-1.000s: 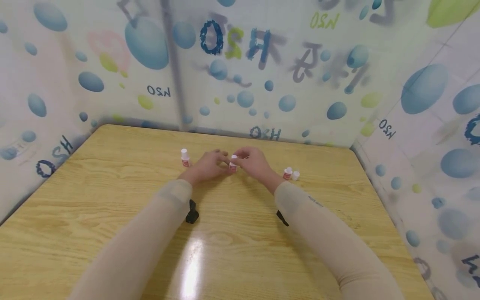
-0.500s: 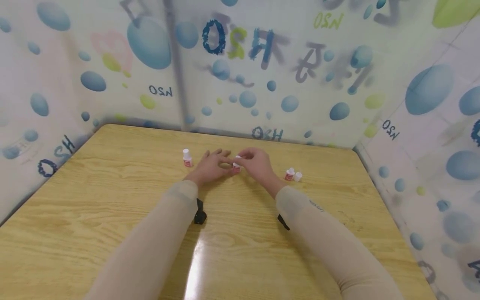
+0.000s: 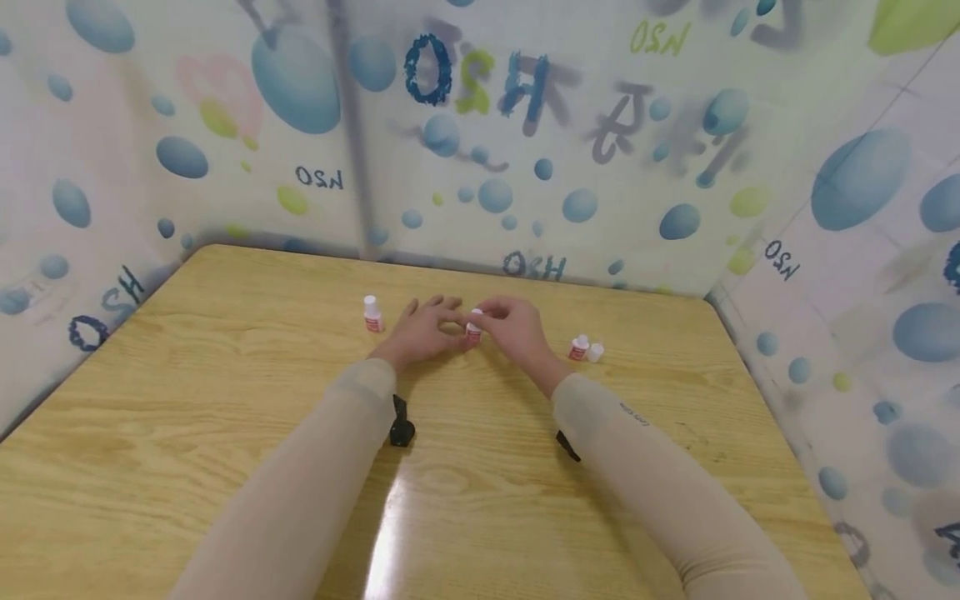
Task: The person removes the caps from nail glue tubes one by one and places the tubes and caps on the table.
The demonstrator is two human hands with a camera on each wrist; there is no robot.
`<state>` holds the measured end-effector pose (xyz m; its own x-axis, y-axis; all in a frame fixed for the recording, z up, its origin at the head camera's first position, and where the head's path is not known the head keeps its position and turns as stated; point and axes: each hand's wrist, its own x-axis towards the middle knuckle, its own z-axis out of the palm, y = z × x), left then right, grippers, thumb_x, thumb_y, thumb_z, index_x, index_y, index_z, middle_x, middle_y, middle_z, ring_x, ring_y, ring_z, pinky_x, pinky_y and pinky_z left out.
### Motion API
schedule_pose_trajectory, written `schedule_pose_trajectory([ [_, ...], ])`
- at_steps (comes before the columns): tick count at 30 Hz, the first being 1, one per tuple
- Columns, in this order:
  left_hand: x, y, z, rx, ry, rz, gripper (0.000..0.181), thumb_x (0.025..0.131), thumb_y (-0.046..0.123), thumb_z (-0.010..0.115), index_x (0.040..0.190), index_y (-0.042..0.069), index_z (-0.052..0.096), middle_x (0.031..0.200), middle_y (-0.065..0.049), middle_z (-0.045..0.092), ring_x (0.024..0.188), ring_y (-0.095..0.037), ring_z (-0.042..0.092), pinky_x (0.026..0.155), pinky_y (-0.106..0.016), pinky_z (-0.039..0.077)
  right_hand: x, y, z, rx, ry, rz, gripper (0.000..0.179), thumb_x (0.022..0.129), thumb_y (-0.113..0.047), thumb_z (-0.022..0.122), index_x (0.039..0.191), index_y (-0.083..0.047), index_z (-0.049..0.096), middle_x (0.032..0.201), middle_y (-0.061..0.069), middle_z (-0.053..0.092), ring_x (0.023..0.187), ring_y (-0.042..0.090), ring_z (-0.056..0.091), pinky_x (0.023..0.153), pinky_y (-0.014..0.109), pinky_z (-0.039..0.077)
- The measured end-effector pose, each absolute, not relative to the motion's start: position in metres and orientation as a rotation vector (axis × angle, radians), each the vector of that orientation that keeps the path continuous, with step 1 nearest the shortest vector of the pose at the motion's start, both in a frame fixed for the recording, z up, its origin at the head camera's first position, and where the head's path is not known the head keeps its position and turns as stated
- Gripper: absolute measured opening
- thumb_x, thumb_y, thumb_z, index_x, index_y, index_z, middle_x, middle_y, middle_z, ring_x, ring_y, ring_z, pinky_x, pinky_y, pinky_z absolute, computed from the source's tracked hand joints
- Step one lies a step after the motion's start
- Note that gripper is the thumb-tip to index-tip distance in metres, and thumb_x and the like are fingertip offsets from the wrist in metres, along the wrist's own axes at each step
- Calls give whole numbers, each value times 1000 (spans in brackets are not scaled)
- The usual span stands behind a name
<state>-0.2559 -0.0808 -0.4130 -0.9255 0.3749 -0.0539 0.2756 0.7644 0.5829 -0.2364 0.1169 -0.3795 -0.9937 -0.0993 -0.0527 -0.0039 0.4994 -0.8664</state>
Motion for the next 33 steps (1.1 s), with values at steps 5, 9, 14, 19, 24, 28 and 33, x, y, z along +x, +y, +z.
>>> schedule_pose_trajectory([
  [5,-256,-80,-414,500,2796,883,47,96,65,68,127,31,76,175,-2,35,168,-32,14,136,-59,-3,-235,117,-379,-93,2637,-1528,28,101,-31,76,120,-11,77,119,10,74,107,24,65,89,34,54],
  [9,-256,-79,-414,497,2799,891,45,96,65,69,124,32,77,174,-2,36,168,-32,14,136,-60,-2,-233,117,-378,-92,2660,-1513,29,101,-31,76,121,-10,76,120,10,74,108,25,65,88,33,54],
  [14,-257,-79,-414,477,2806,891,40,95,62,71,121,32,78,174,0,37,169,-31,14,136,-59,-2,-231,116,-378,-114,2683,-1512,29,100,-29,78,121,-10,76,121,10,74,108,25,66,88,32,55],
  [19,-258,-79,-415,472,2801,892,39,96,60,72,120,31,79,174,0,37,169,-31,14,136,-59,-2,-231,117,-379,-149,2709,-1496,28,102,-29,75,123,-10,76,122,10,74,109,25,65,94,35,56],
  [24,-258,-78,-414,473,2797,886,39,96,59,72,122,31,78,174,1,37,168,-31,15,136,-59,-2,-231,118,-380,-213,2750,-1451,27,104,-26,71,125,-9,75,118,11,73,108,26,65,90,36,55],
  [28,-260,-77,-414,469,2796,887,38,96,59,72,121,31,78,174,2,38,168,-30,15,136,-59,-2,-231,118,-380,-259,2771,-1426,26,105,-20,69,127,-8,74,114,12,72,108,26,64,86,32,54],
  [33,-260,-76,-414,456,2796,898,33,94,58,75,113,32,79,174,2,38,168,-30,15,136,-59,-2,-231,118,-379,-276,2740,-1443,27,106,-16,67,131,-7,73,117,13,69,112,28,64,88,31,53],
])
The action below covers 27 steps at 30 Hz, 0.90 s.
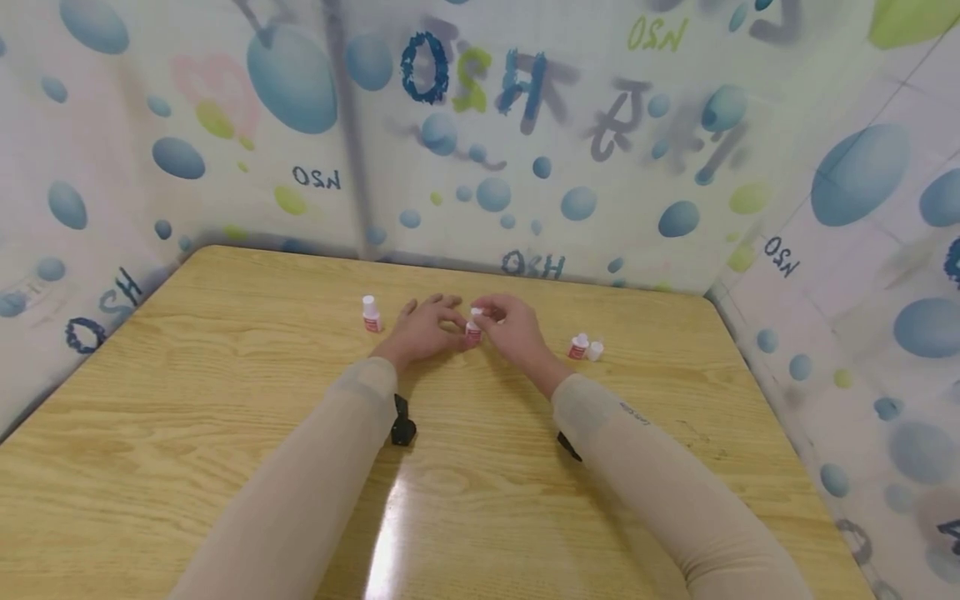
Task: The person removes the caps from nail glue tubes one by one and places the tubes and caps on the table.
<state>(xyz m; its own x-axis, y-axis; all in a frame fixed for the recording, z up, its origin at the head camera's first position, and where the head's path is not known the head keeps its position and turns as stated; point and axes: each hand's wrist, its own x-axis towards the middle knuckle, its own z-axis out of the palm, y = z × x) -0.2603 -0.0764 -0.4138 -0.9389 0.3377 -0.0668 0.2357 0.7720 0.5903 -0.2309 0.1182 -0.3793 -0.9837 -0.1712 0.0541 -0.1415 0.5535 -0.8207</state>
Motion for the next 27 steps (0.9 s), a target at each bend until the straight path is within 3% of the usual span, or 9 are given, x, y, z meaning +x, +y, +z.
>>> schedule_pose_trajectory([
  [10,-259,-77,-412,461,2793,924,29,94,58,75,106,33,79,173,0,40,168,-31,15,135,-59,-2,-233,121,-382,-191,2729,-1462,31,101,-30,75,125,-11,73,112,8,66,106,25,61,84,30,50],
  [22,-260,-78,-412,460,2790,914,32,94,58,75,113,33,80,173,2,38,168,-30,15,136,-59,-2,-234,119,-384,-262,2732,-1471,26,106,-18,68,129,-9,73,115,12,70,107,26,63,86,30,53],
  [27,-261,-77,-413,456,2791,910,32,94,59,75,113,33,80,173,3,39,168,-29,15,136,-58,-2,-232,119,-383,-230,2714,-1496,31,103,-24,72,130,-8,71,110,9,67,103,24,62,80,26,51],
])
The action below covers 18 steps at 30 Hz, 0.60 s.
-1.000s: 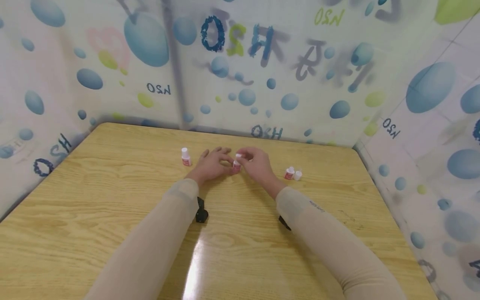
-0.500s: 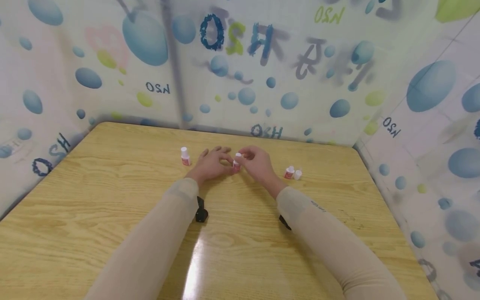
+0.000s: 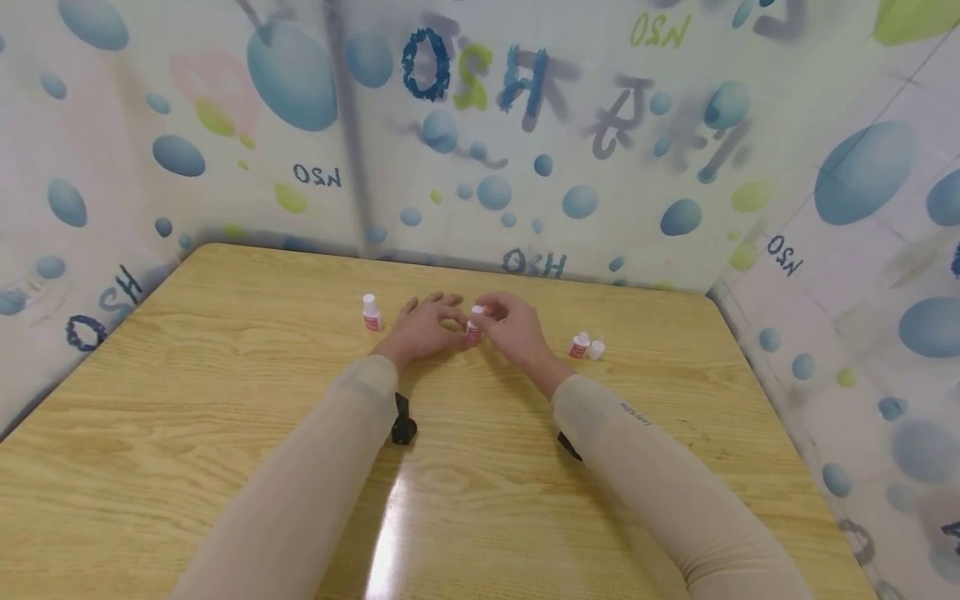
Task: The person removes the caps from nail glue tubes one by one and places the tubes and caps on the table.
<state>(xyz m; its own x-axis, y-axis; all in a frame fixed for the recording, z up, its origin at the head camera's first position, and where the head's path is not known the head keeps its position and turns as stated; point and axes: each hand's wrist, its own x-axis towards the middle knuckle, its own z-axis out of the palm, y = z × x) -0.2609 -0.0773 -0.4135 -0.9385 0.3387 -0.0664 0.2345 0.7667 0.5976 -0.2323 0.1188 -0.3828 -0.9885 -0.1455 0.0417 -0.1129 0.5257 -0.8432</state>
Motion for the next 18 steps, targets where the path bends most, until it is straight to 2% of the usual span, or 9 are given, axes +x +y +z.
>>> schedule_pose_trajectory([
  [8,-261,-76,-413,466,2798,900,33,94,59,75,114,33,80,173,1,39,168,-30,16,136,-60,-1,-232,119,-384,-180,2712,-1516,27,101,-28,75,120,-9,71,103,6,65,93,22,59,75,27,49],
  [18,-261,-77,-412,451,2782,908,35,94,59,74,117,33,79,174,2,38,168,-29,15,136,-58,-2,-231,117,-382,-260,2728,-1506,26,105,-18,69,128,-5,71,108,10,66,98,23,60,78,26,49],
])
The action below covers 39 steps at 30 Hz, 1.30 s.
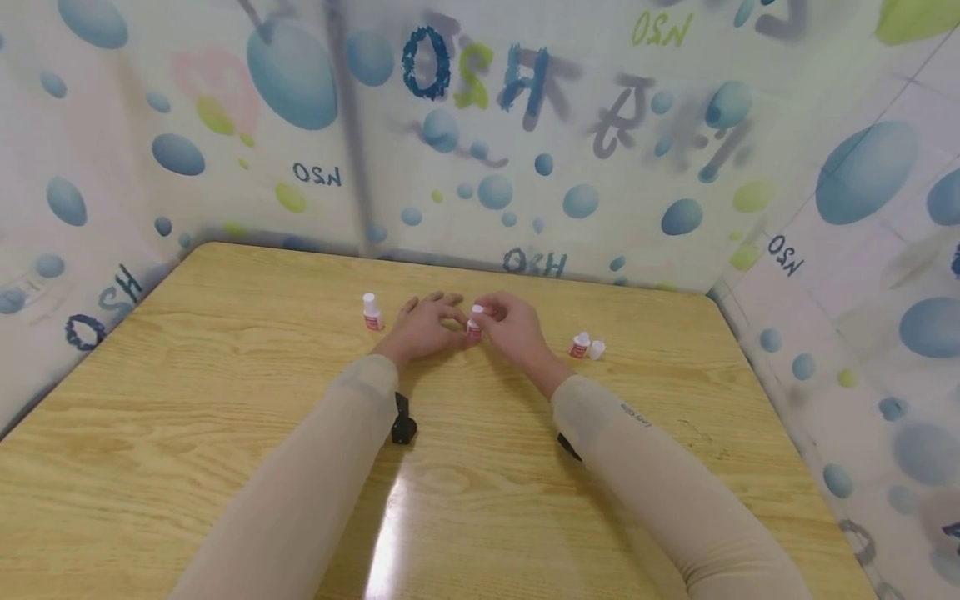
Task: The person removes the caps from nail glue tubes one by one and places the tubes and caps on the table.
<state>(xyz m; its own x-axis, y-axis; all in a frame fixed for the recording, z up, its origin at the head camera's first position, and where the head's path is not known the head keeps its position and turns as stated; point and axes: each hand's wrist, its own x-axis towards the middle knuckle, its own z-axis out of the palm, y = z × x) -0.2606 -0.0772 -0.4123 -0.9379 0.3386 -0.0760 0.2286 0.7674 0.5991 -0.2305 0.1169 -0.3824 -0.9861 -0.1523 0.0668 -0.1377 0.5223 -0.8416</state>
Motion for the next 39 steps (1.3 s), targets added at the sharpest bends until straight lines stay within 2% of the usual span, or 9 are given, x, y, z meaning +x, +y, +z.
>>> schedule_pose_trajectory([
  [7,-261,-76,-413,458,2788,901,35,94,60,74,115,34,79,173,3,39,168,-29,15,136,-58,-2,-232,118,-386,-258,2704,-1536,32,104,-22,71,131,-5,69,104,8,63,93,22,59,71,24,48],
  [14,-261,-76,-413,458,2787,905,35,93,61,74,115,34,80,173,2,40,168,-29,15,136,-58,-2,-231,118,-386,-157,2687,-1551,27,102,-29,74,122,-11,69,102,5,60,90,22,55,69,26,47],
  [29,-260,-77,-413,459,2784,919,36,94,60,74,116,32,80,173,2,39,168,-30,16,136,-58,-1,-231,117,-387,-249,2714,-1529,26,107,-19,67,129,-7,71,109,10,64,96,23,57,77,25,48],
  [36,-258,-79,-414,457,2800,883,38,94,61,73,117,33,79,173,2,39,168,-30,16,135,-60,0,-231,115,-391,-205,2704,-1567,33,102,-28,74,128,-9,69,100,5,61,86,20,54,68,24,46],
  [39,-260,-78,-412,470,2804,881,36,94,61,74,116,33,79,173,2,40,168,-30,16,135,-60,0,-231,116,-389,-161,2720,-1557,31,101,-31,74,124,-11,70,101,5,61,88,21,55,69,26,47],
])
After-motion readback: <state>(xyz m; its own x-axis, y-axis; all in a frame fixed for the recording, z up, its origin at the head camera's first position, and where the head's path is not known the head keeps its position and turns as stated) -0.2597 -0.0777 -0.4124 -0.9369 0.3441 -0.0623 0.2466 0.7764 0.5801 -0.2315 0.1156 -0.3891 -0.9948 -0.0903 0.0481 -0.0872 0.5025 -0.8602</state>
